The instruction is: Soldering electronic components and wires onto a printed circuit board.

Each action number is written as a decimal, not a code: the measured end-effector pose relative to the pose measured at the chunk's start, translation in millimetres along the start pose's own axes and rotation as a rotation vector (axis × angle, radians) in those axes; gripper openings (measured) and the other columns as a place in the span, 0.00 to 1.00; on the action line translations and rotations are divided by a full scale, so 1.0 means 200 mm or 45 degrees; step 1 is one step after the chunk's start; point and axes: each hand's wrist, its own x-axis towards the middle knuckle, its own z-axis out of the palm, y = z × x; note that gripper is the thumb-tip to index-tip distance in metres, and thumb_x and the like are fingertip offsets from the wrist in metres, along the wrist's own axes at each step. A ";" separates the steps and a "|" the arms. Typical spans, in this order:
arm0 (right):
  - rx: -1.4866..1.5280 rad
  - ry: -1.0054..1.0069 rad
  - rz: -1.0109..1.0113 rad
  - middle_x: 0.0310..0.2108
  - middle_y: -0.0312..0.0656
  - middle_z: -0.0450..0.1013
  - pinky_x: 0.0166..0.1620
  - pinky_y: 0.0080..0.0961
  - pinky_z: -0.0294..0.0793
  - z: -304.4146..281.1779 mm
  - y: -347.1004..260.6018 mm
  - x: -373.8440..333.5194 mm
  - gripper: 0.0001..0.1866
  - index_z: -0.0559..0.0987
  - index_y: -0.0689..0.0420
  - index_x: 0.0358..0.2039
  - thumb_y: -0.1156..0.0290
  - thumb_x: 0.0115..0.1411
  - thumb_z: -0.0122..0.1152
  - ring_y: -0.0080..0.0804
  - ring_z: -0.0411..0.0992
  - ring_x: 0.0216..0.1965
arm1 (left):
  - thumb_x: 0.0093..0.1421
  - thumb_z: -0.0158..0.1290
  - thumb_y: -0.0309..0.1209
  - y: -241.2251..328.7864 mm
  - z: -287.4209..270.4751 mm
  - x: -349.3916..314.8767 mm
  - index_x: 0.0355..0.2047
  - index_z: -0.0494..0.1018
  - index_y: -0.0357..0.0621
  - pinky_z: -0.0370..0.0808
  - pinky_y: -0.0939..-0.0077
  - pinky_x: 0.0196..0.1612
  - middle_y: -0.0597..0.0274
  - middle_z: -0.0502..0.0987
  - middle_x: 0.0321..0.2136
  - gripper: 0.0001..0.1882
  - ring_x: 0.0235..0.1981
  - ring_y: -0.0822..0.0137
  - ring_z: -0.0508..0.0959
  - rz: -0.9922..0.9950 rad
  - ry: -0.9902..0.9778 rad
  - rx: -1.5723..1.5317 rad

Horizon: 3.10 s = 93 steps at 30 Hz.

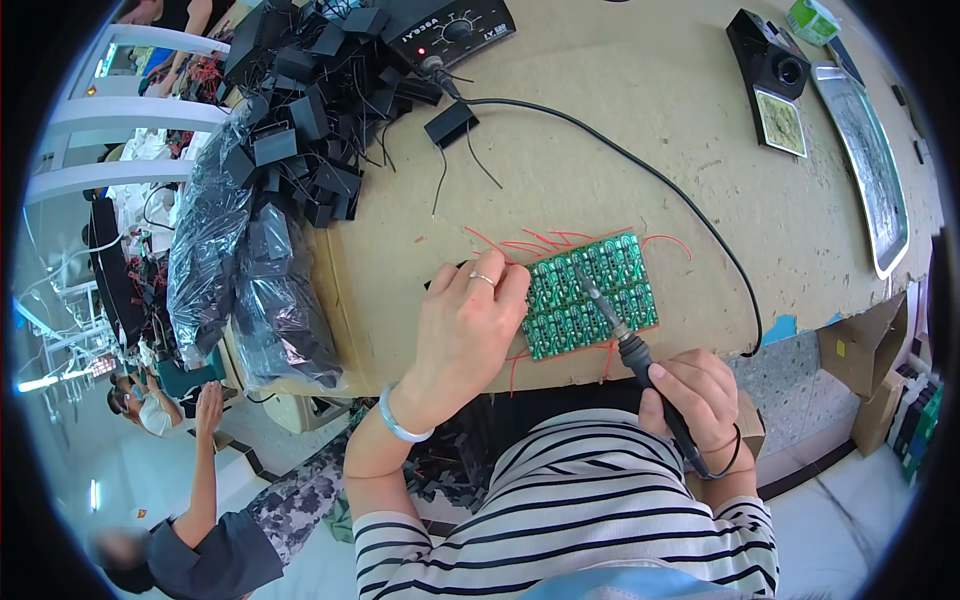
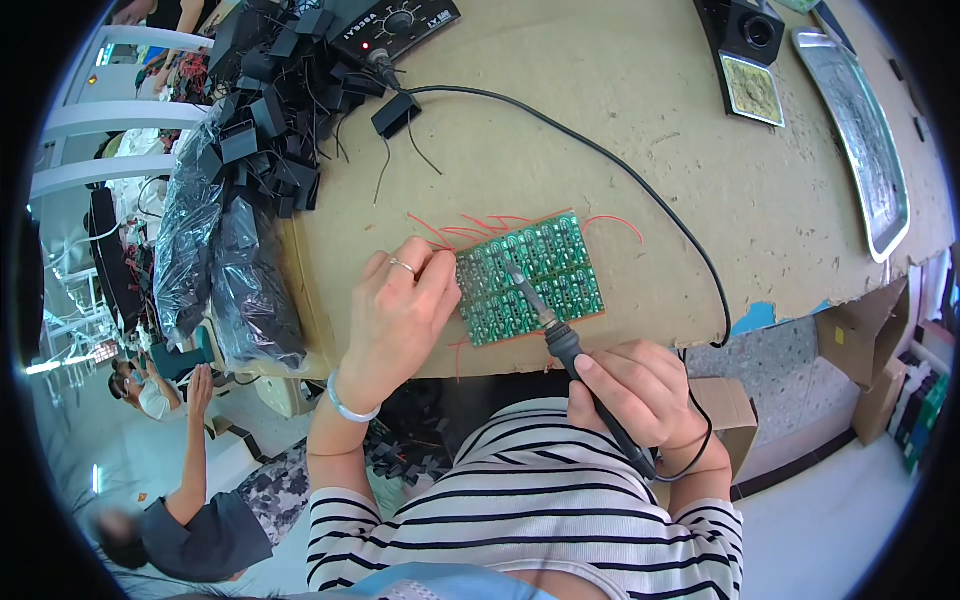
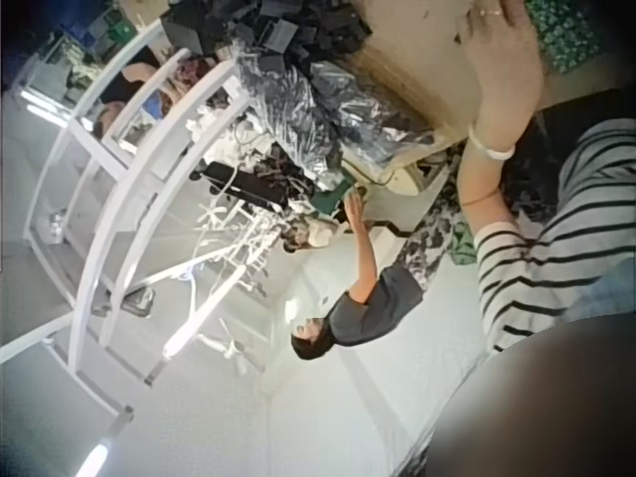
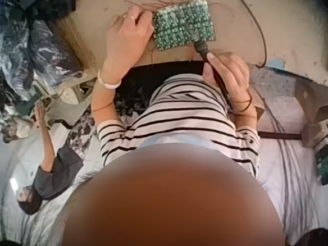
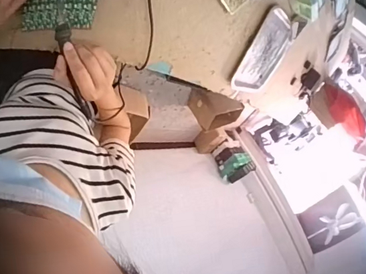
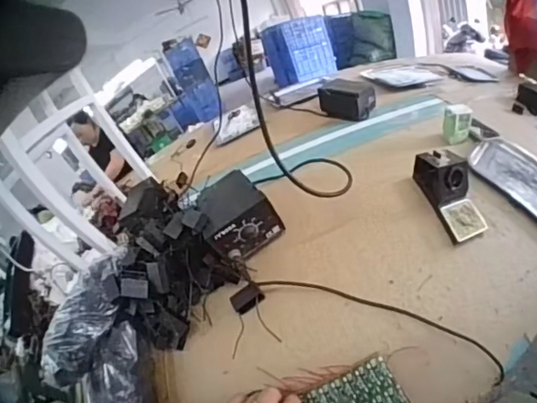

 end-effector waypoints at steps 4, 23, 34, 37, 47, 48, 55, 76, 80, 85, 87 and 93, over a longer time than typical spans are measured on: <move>0.008 -0.009 0.013 0.33 0.43 0.78 0.28 0.28 0.78 -0.01 -0.01 -0.02 0.18 0.81 0.65 0.42 0.80 0.49 0.70 0.36 0.78 0.28 | 0.53 0.63 0.24 0.01 -0.02 0.00 0.33 0.75 0.43 0.70 0.66 0.32 0.63 0.69 0.30 0.09 0.26 0.60 0.71 -0.009 -0.038 0.019; 0.096 0.006 0.027 0.31 0.42 0.78 0.27 0.28 0.75 0.02 -0.02 -0.09 0.17 0.82 0.65 0.41 0.79 0.47 0.71 0.35 0.76 0.25 | 0.52 0.64 0.15 0.11 0.04 -0.20 0.39 0.80 0.39 0.77 0.65 0.40 0.58 0.80 0.35 0.14 0.36 0.57 0.80 -0.211 0.440 -0.186; 0.136 -0.014 0.111 0.31 0.40 0.77 0.28 0.27 0.76 0.09 -0.02 -0.07 0.19 0.83 0.62 0.40 0.79 0.45 0.72 0.34 0.76 0.26 | 0.49 0.59 0.17 0.10 0.10 -0.14 0.39 0.79 0.38 0.74 0.64 0.37 0.59 0.73 0.35 0.15 0.35 0.58 0.75 -0.092 0.195 -0.215; 0.139 -0.025 0.105 0.30 0.40 0.77 0.29 0.27 0.77 0.10 -0.01 -0.06 0.18 0.83 0.62 0.40 0.79 0.45 0.72 0.33 0.76 0.26 | 0.48 0.59 0.16 0.10 0.11 -0.14 0.39 0.79 0.37 0.74 0.64 0.36 0.59 0.73 0.35 0.16 0.35 0.59 0.75 -0.085 0.220 -0.190; 0.063 -0.057 -0.055 0.29 0.42 0.78 0.26 0.24 0.77 0.10 -0.01 -0.03 0.15 0.82 0.64 0.38 0.78 0.47 0.71 0.32 0.76 0.24 | 0.49 0.61 0.18 0.11 0.07 -0.12 0.38 0.80 0.33 0.75 0.66 0.36 0.59 0.74 0.36 0.14 0.35 0.60 0.75 -0.056 0.208 -0.123; 0.048 -0.050 -0.099 0.28 0.42 0.78 0.25 0.24 0.77 0.11 -0.01 -0.03 0.15 0.82 0.65 0.38 0.78 0.47 0.70 0.32 0.76 0.24 | 0.49 0.62 0.19 0.11 0.07 -0.12 0.38 0.80 0.33 0.75 0.66 0.36 0.59 0.74 0.36 0.14 0.36 0.60 0.75 -0.050 0.195 -0.119; 0.014 -0.034 -0.153 0.29 0.43 0.79 0.27 0.25 0.78 0.11 -0.01 -0.05 0.14 0.81 0.66 0.38 0.79 0.48 0.70 0.33 0.77 0.25 | 0.49 0.61 0.19 0.12 0.07 -0.12 0.38 0.80 0.33 0.74 0.67 0.37 0.58 0.74 0.37 0.13 0.37 0.60 0.74 -0.047 0.161 -0.085; 0.031 0.022 0.031 0.31 0.43 0.78 0.27 0.29 0.77 -0.04 -0.02 -0.08 0.17 0.81 0.65 0.42 0.79 0.50 0.70 0.37 0.77 0.26 | 0.49 0.62 0.16 0.12 -0.05 -0.08 0.42 0.80 0.39 0.76 0.63 0.39 0.57 0.76 0.38 0.17 0.37 0.55 0.76 -0.150 0.222 -0.209; -0.032 0.097 0.088 0.30 0.43 0.78 0.28 0.30 0.78 -0.08 -0.03 -0.09 0.16 0.80 0.63 0.43 0.79 0.52 0.68 0.38 0.77 0.26 | 0.52 0.58 0.15 -0.16 -0.14 0.14 0.46 0.80 0.43 0.75 0.60 0.47 0.54 0.77 0.45 0.20 0.45 0.50 0.76 -0.140 0.309 0.080; -0.028 0.107 0.090 0.31 0.42 0.78 0.29 0.29 0.78 -0.09 -0.04 -0.10 0.17 0.80 0.62 0.44 0.79 0.51 0.69 0.36 0.76 0.25 | 0.52 0.57 0.18 -0.47 -0.04 0.35 0.46 0.80 0.45 0.74 0.59 0.55 0.57 0.77 0.52 0.20 0.53 0.51 0.75 0.341 0.067 0.275; -0.024 0.120 0.093 0.31 0.42 0.78 0.29 0.29 0.78 -0.09 -0.04 -0.10 0.18 0.80 0.63 0.44 0.79 0.51 0.69 0.36 0.76 0.25 | 0.52 0.56 0.20 -0.50 0.01 0.34 0.43 0.80 0.45 0.75 0.60 0.57 0.61 0.79 0.51 0.17 0.56 0.55 0.75 0.434 -0.047 0.194; 0.013 0.108 0.099 0.31 0.42 0.78 0.28 0.29 0.77 -0.10 -0.03 -0.10 0.19 0.80 0.63 0.44 0.79 0.50 0.70 0.36 0.76 0.25 | 0.55 0.58 0.18 -0.47 -0.01 0.31 0.41 0.79 0.44 0.80 0.62 0.43 0.58 0.81 0.35 0.14 0.40 0.53 0.81 0.367 0.237 -0.110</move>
